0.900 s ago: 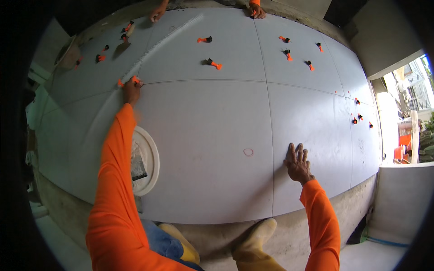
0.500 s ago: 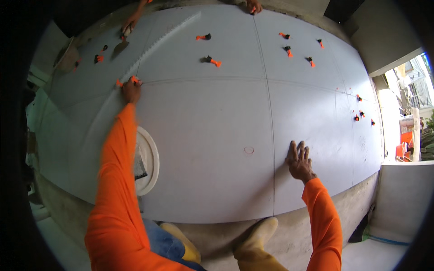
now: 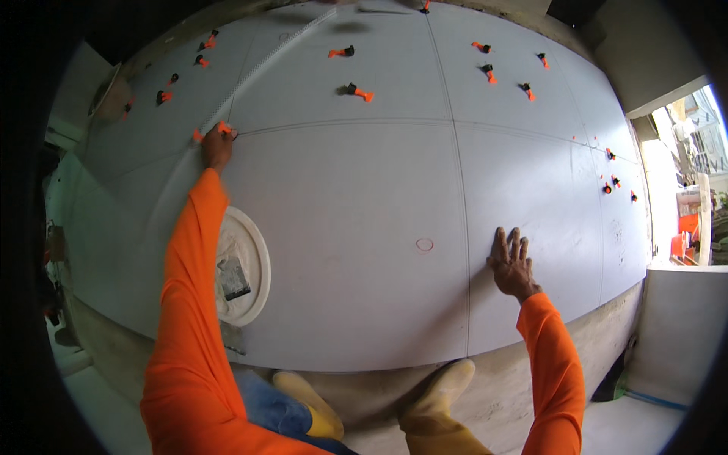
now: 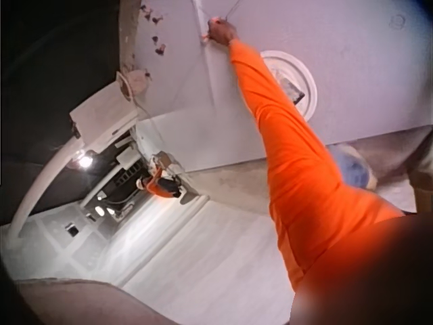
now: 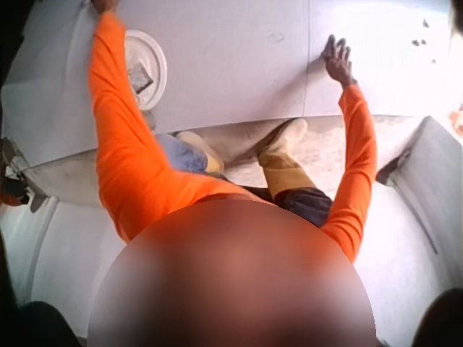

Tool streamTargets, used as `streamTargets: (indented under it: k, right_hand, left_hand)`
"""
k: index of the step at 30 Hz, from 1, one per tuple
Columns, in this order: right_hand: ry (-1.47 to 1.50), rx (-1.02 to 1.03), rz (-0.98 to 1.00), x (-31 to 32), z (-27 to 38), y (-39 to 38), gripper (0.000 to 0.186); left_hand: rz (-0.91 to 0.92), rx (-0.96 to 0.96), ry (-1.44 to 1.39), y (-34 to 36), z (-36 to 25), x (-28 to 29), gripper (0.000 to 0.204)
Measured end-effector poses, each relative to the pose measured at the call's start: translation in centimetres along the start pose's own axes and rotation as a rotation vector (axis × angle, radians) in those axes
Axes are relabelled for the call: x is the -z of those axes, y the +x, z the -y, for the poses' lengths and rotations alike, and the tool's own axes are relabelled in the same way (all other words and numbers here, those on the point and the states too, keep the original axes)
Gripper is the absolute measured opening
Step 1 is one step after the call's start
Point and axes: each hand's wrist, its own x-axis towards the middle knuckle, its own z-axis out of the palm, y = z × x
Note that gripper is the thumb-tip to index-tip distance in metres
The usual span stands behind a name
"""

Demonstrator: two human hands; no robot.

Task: The person installs white wall tiles by hand, pressing them into place and securing them with orange and black tile leveling clips. A coworker in an orange shirt and yellow hard hat works nearby on the same wall. The person repeatedly places clips into the tile seams and adjusts the tiles to ensure alignment.

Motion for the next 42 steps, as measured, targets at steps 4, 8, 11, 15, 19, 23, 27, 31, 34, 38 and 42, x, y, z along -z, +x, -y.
streamTargets:
  k: [4,8,11,15,19,23,27,31,34,38,42]
  right_hand:
    - [0.015,0.002,-0.005,0.0,0.1,0.1,0.083]
    - [0.004,-0.006,-0.010,-0.1,0.2,0.1,0.082]
    - [-0.026,-0.005,-0.012,-0.1,0.2,0.1,0.082]
    - [0.007,0.017,-0.022,0.0,0.0,0.1,0.081]
    - [0.000,0.013,-0.009,-0.1,-0.1,0.1,0.081]
    - [-0.019,0.009,-0.029,-0.2,0.1,0.0,0.081]
    - [0.013,0.009,-0.028,0.0,0.2,-0.2,0.081]
    - [0.019,0.007,-0.004,0.5,0.3,-0.4,0.081]
    - [0.036,0.018,-0.020,0.5,0.4,-0.6,0.080]
    - [0.018,0.006,0.013,0.9,0.6,-0.6,0.082]
    - [0.017,-0.009,0.042,1.3,0.8,-0.8,0.080]
  left_hand:
    - [-0.009,-0.013,0.064,-0.4,-0.6,0.3,0.014]
    - [-0.063,0.117,0.015,-0.3,-0.5,-0.6,0.020]
    - [-0.127,0.004,0.192,0.3,-0.1,-0.5,0.024]
    - [-0.085,-0.121,0.293,0.1,-0.3,-0.2,0.026]
    - [-0.129,-0.058,0.265,-0.4,-0.7,-0.2,0.024]
    - [-0.136,-0.050,0.176,-0.2,-0.6,-0.3,0.025]
    - [-0.069,-0.061,0.257,0.0,-0.7,-0.5,0.025]
    - [-0.130,-0.080,0.285,0.0,-1.2,-0.6,0.022]
    - [-0.147,-0.023,0.197,0.0,-1.1,-0.9,0.023]
    - [-0.185,-0.140,0.203,0.2,-0.2,-1.6,0.028]
    - [-0.164,-0.058,0.239,0.7,0.8,-2.3,0.030]
